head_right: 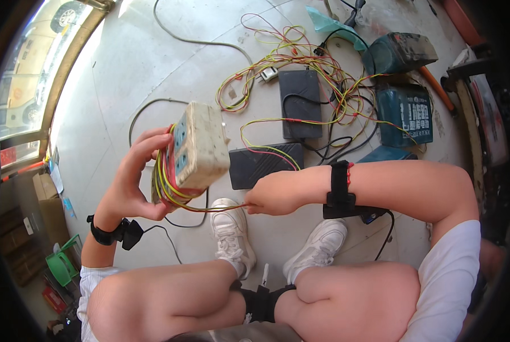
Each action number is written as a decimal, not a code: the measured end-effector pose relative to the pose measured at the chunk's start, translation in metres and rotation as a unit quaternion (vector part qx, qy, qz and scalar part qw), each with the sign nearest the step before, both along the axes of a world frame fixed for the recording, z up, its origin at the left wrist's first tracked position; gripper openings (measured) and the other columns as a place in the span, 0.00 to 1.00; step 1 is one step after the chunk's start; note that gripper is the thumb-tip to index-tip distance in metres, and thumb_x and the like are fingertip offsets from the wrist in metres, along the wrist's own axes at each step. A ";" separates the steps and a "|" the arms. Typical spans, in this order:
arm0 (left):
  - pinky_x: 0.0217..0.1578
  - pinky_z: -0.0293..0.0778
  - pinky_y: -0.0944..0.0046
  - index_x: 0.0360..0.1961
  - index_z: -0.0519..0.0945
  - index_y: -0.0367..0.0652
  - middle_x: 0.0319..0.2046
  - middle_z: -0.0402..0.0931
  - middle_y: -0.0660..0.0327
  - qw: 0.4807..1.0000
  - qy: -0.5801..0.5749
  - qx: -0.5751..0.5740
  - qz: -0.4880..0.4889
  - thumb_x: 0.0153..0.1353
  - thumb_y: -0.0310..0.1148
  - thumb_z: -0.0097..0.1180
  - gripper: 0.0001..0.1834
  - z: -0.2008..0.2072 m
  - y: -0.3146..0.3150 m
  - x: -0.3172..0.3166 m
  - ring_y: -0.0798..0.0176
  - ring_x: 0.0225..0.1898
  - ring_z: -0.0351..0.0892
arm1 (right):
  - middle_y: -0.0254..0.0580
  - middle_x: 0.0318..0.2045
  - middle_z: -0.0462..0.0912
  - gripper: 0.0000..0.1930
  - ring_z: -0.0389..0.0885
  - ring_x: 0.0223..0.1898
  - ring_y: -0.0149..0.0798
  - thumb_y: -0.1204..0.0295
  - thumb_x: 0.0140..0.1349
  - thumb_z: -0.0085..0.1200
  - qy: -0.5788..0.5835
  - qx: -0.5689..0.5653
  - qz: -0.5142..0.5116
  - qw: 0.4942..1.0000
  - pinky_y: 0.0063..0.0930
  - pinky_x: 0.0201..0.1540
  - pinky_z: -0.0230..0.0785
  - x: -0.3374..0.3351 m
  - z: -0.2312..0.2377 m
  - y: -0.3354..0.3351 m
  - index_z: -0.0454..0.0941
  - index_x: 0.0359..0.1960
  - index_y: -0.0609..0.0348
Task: The person sits on the floor and untangles a bundle of multicolored wires connected to a power strip. They separate the wires, coil them neatly, and then wrap the coiled bundle around the power strip.
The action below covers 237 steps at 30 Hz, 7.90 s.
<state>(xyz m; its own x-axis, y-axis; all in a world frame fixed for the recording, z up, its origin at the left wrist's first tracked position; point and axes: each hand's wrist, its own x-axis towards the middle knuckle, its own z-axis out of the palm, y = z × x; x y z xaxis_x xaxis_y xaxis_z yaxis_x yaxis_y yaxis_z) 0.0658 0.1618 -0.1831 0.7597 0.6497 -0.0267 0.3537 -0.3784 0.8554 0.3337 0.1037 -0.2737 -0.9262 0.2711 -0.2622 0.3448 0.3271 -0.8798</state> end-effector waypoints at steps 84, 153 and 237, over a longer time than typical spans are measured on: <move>0.71 0.52 0.48 0.72 0.54 0.43 0.72 0.49 0.46 0.802 0.356 0.236 0.418 0.50 0.17 0.54 0.46 -0.145 0.026 -0.217 0.44 0.74 0.48 | 0.32 0.28 0.77 0.11 0.70 0.30 0.30 0.65 0.72 0.50 0.161 0.098 -0.564 0.804 0.27 0.35 0.62 0.143 0.104 0.137 0.79 0.48 0.57; 0.37 0.68 0.66 0.46 0.78 0.36 0.26 0.76 0.64 0.934 -0.057 -0.022 0.352 0.72 0.35 0.43 0.15 -0.003 0.021 -0.131 0.67 0.30 0.73 | 0.45 0.27 0.78 0.15 0.76 0.35 0.47 0.63 0.73 0.46 0.006 0.384 -0.426 0.819 0.37 0.42 0.67 0.128 -0.006 0.143 0.77 0.33 0.61; 0.25 0.68 0.60 0.41 0.79 0.36 0.26 0.75 0.58 0.977 0.082 0.188 0.066 0.57 0.20 0.61 0.10 -0.039 -0.060 0.025 0.55 0.25 0.72 | 0.49 0.14 0.73 0.25 0.76 0.20 0.54 0.50 0.65 0.54 0.030 0.253 -0.147 0.956 0.41 0.24 0.67 0.057 0.032 0.044 0.73 0.20 0.59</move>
<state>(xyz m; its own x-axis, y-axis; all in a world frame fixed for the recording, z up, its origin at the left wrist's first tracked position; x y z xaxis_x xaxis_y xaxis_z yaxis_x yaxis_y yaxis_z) 0.0906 0.1018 -0.2224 0.6737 0.7296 0.1175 0.5421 -0.5960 0.5924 0.3911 0.1480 -0.2418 -0.7996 0.6000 0.0233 0.4409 0.6130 -0.6556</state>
